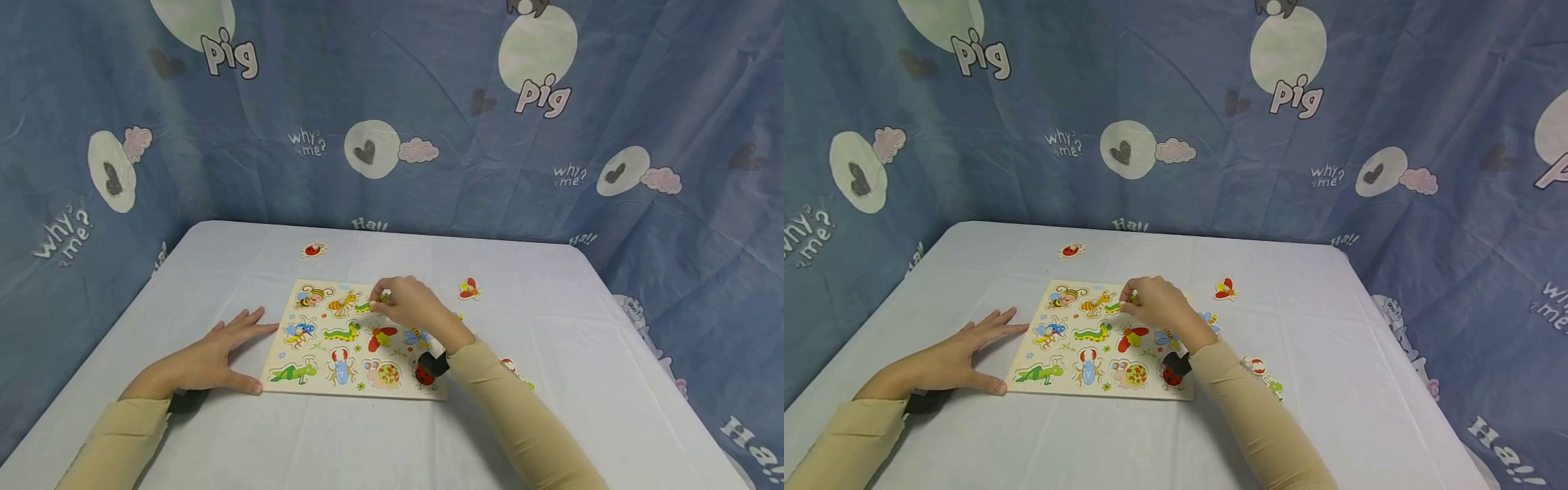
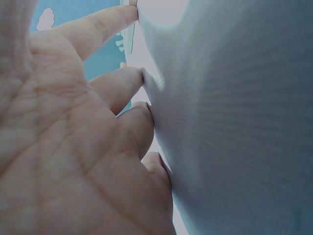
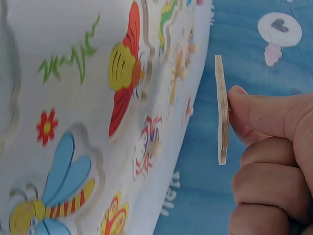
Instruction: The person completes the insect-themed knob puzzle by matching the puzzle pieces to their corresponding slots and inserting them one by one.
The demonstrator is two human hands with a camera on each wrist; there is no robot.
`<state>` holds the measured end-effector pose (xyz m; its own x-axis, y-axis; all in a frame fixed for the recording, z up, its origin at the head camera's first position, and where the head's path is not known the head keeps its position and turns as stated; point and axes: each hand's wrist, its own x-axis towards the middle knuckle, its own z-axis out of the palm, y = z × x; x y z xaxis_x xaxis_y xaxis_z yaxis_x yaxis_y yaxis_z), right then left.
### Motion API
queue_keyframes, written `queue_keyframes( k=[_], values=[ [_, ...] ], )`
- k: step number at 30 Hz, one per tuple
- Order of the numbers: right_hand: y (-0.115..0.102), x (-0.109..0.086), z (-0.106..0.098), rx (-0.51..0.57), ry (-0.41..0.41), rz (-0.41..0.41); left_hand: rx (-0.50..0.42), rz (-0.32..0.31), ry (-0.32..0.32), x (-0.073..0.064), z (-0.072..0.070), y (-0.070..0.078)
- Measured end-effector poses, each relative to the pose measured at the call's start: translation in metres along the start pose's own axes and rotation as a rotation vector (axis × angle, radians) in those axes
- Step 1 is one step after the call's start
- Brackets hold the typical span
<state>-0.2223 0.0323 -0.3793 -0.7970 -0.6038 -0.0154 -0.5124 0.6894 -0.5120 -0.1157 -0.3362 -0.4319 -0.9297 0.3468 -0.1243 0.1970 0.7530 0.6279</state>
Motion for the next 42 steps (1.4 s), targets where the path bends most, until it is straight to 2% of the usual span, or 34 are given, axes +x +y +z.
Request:
queue_keyframes(
  k=[6, 21, 28, 42],
  values=[
    [-0.008, 0.005, 0.008, -0.005, -0.025, -0.019, -0.001, -0.014, -0.003, 0.000, 0.000, 0.001],
    [-0.029, 0.015, 0.026, -0.053, -0.090, -0.018, -0.006, -0.005, -0.009, 0.000, -0.001, 0.003],
    [-0.033, 0.016, 0.034, -0.057, -0.100, -0.061, -0.007, 0.001, -0.009, -0.001, -0.001, 0.004],
    [-0.037, 0.020, 0.042, -0.095, -0.109, -0.063, 0.001, 0.000, -0.006, 0.000, -0.001, 0.003]
  ],
)
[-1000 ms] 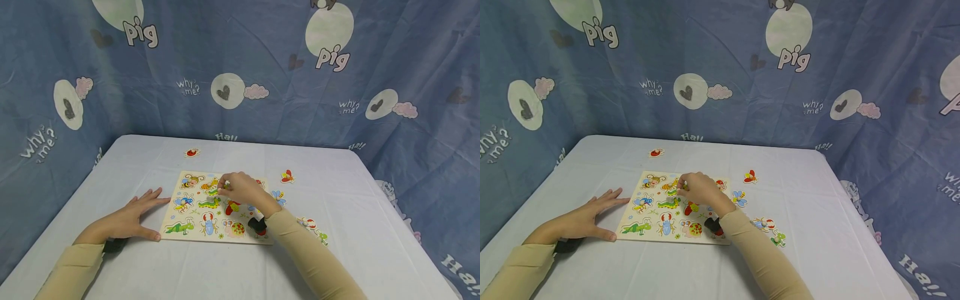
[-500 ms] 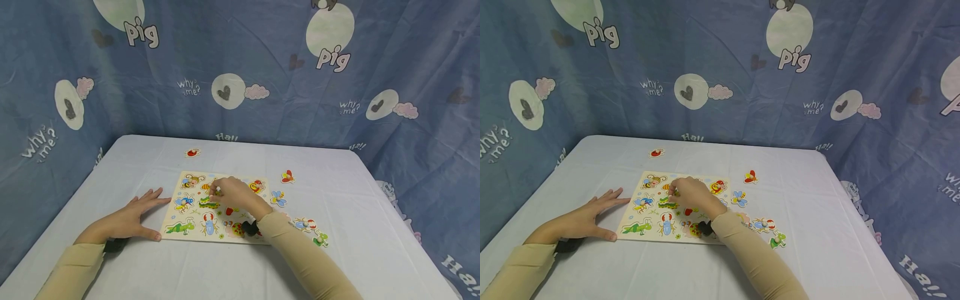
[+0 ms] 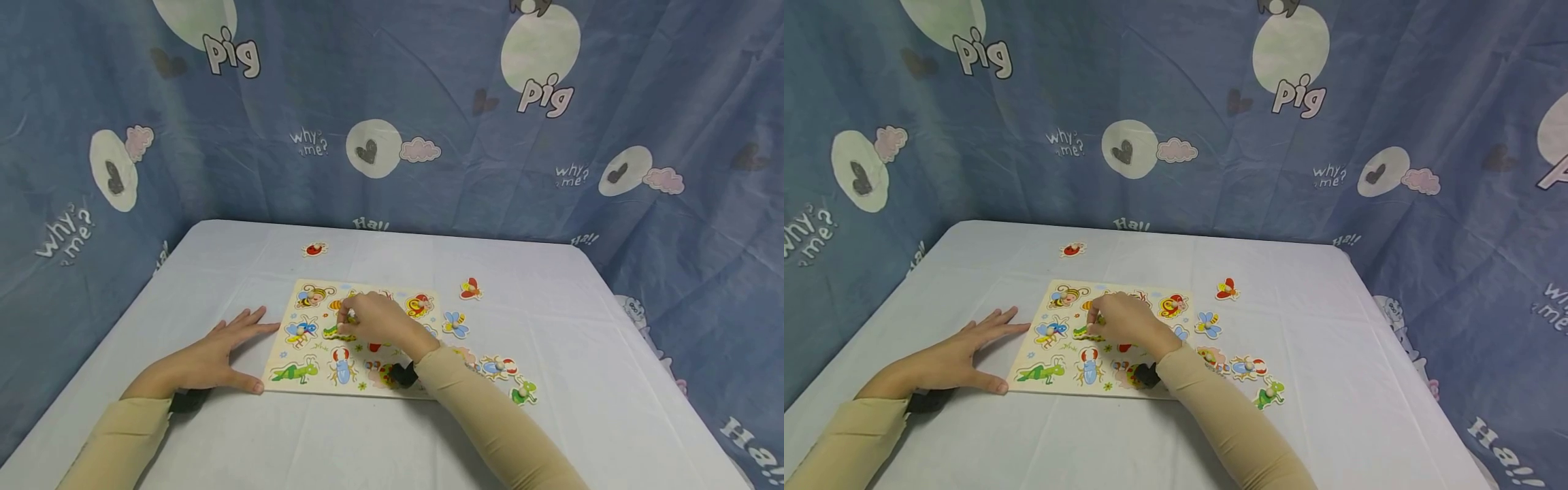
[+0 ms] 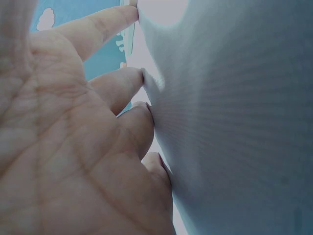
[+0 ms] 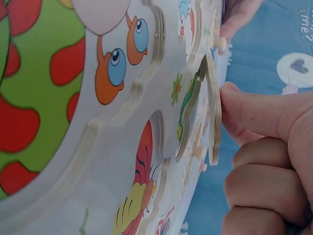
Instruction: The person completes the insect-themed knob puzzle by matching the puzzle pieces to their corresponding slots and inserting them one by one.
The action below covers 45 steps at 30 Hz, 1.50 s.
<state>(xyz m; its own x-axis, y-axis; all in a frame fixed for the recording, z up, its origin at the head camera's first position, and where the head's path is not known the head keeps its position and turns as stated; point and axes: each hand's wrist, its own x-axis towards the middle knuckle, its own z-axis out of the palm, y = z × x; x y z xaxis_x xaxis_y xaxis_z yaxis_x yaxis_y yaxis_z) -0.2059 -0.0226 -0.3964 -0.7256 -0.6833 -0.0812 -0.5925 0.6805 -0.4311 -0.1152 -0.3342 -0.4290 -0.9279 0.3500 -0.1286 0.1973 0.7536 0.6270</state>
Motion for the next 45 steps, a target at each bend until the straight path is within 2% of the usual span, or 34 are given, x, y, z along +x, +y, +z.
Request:
queue_keyframes(
  k=[8, 14, 20, 36, 45],
  values=[
    [0.000, 0.001, 0.002, -0.034, -0.010, 0.006, 0.004, -0.006, -0.007, 0.000, -0.001, 0.000],
    [-0.002, 0.001, 0.006, 0.001, -0.031, 0.019, 0.009, -0.010, -0.009, 0.000, 0.000, 0.000],
    [0.000, 0.000, 0.006, -0.023, -0.014, 0.049, 0.010, -0.007, -0.005, 0.001, 0.000, 0.001],
    [0.001, 0.000, 0.005, -0.032, 0.000, 0.049, 0.009, -0.017, -0.002, 0.001, -0.002, 0.003],
    [0.010, -0.004, 0.000, 0.072, -0.035, 0.050, 0.009, -0.022, -0.009, 0.001, 0.000, 0.003]
  ],
)
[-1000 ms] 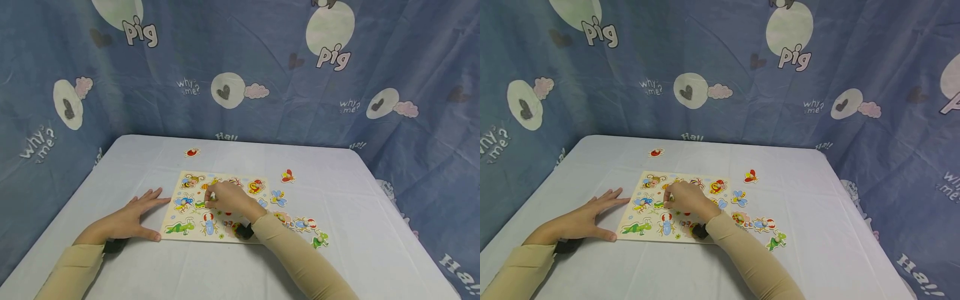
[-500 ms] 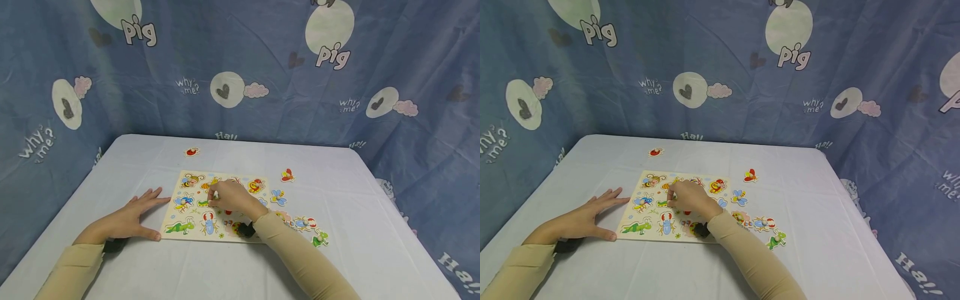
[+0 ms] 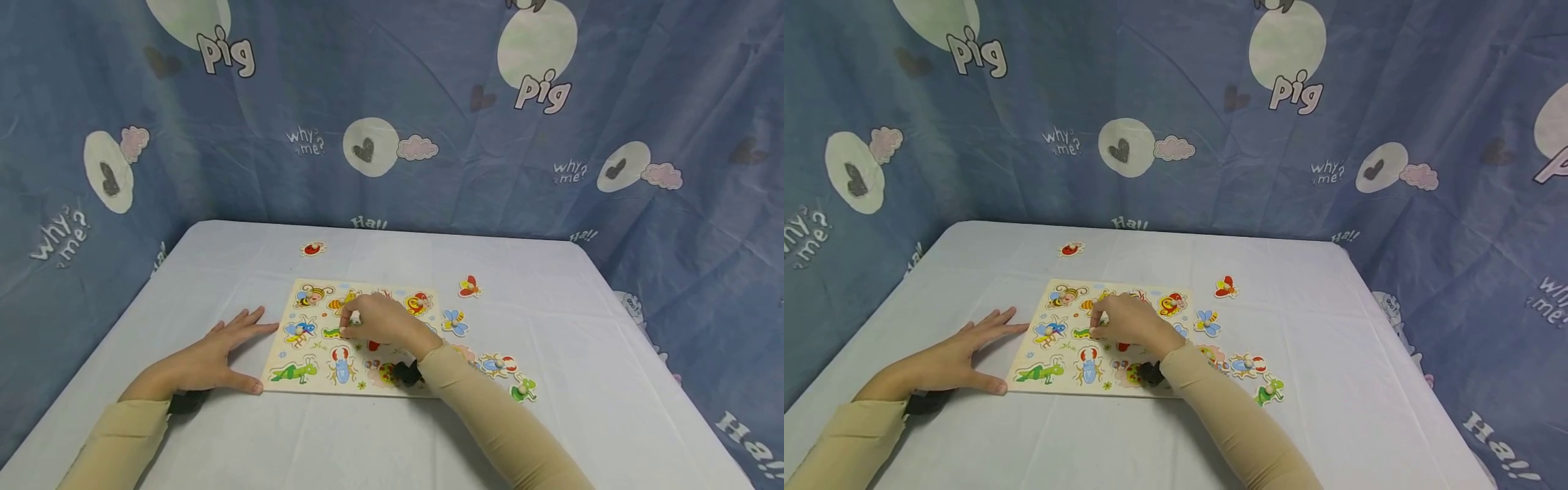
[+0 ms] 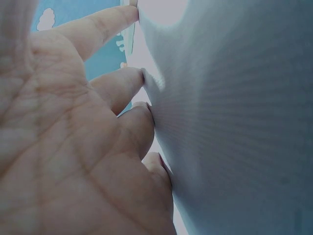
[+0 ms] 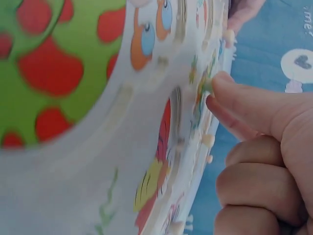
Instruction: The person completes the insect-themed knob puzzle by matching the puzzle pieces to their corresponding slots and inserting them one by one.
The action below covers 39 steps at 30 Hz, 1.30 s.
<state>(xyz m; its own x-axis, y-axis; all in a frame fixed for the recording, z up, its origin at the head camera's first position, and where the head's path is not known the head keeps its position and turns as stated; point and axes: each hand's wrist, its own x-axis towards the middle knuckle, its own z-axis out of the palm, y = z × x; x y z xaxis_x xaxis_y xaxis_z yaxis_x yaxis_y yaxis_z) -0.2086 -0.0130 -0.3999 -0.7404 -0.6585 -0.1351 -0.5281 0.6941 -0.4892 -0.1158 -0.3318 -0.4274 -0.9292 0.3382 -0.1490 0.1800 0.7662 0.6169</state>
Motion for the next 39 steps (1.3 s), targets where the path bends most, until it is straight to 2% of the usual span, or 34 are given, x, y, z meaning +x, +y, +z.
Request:
queue_keyframes(
  k=[6, 11, 26, 39],
  values=[
    [0.012, -0.003, -0.014, 0.004, 0.022, 0.008, 0.001, -0.001, 0.002, 0.001, 0.000, -0.002],
    [0.025, -0.007, -0.027, -0.012, 0.045, 0.045, 0.000, 0.001, 0.004, 0.001, 0.001, -0.002],
    [0.080, -0.023, -0.065, -0.005, 0.204, 0.264, 0.014, 0.004, 0.011, 0.002, 0.002, -0.004],
    [0.136, -0.047, -0.087, 0.042, 0.336, 0.392, 0.012, 0.010, 0.017, 0.001, 0.001, -0.005]
  ],
)
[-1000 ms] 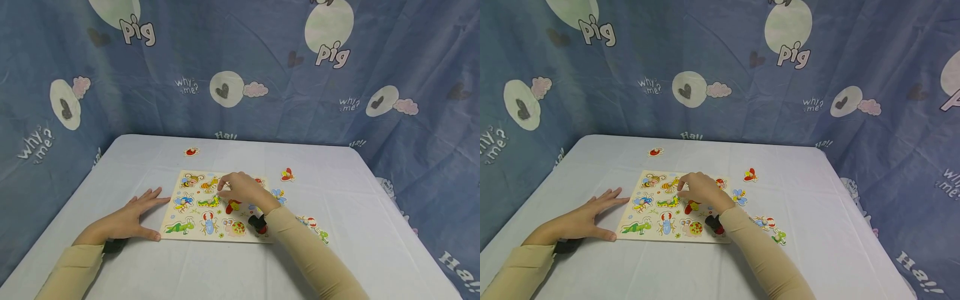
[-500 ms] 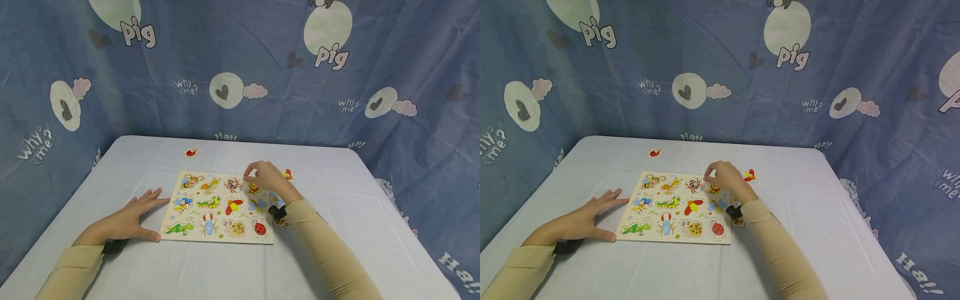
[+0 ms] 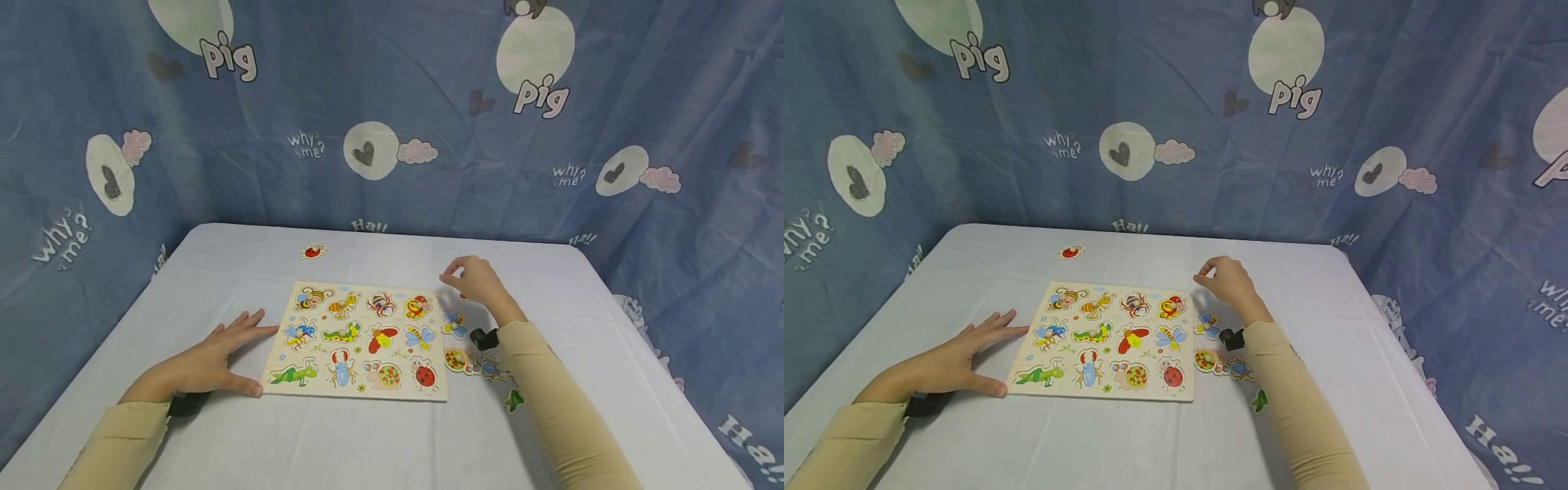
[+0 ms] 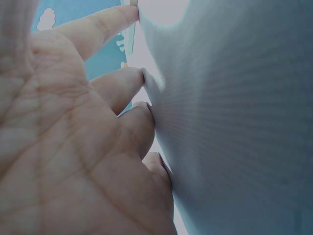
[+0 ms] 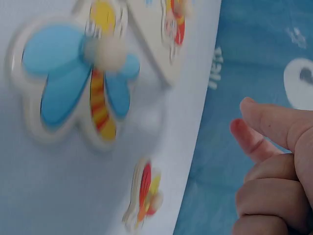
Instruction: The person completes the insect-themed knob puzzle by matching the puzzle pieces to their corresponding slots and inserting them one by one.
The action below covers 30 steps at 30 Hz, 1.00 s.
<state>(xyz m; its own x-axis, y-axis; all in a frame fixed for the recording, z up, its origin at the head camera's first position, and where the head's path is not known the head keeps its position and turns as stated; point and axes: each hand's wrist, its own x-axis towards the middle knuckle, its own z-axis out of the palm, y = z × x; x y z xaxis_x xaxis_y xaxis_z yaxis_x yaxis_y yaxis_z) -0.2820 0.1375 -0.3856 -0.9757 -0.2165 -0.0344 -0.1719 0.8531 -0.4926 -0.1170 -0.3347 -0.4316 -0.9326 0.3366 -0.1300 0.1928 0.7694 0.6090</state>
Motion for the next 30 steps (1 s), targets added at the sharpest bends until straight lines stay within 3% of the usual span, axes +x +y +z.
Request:
queue_keyframes(
  k=[14, 22, 30],
  values=[
    [0.041, 0.001, -0.009, -0.021, 0.004, 0.197, -0.022, 0.015, 0.001, -0.001, 0.001, -0.002],
    [0.051, -0.001, -0.005, -0.024, -0.016, 0.237, -0.020, 0.006, 0.000, -0.001, 0.001, 0.001],
    [0.057, -0.001, -0.001, -0.029, -0.010, 0.224, -0.019, 0.005, 0.002, -0.001, 0.001, 0.000]
  ],
)
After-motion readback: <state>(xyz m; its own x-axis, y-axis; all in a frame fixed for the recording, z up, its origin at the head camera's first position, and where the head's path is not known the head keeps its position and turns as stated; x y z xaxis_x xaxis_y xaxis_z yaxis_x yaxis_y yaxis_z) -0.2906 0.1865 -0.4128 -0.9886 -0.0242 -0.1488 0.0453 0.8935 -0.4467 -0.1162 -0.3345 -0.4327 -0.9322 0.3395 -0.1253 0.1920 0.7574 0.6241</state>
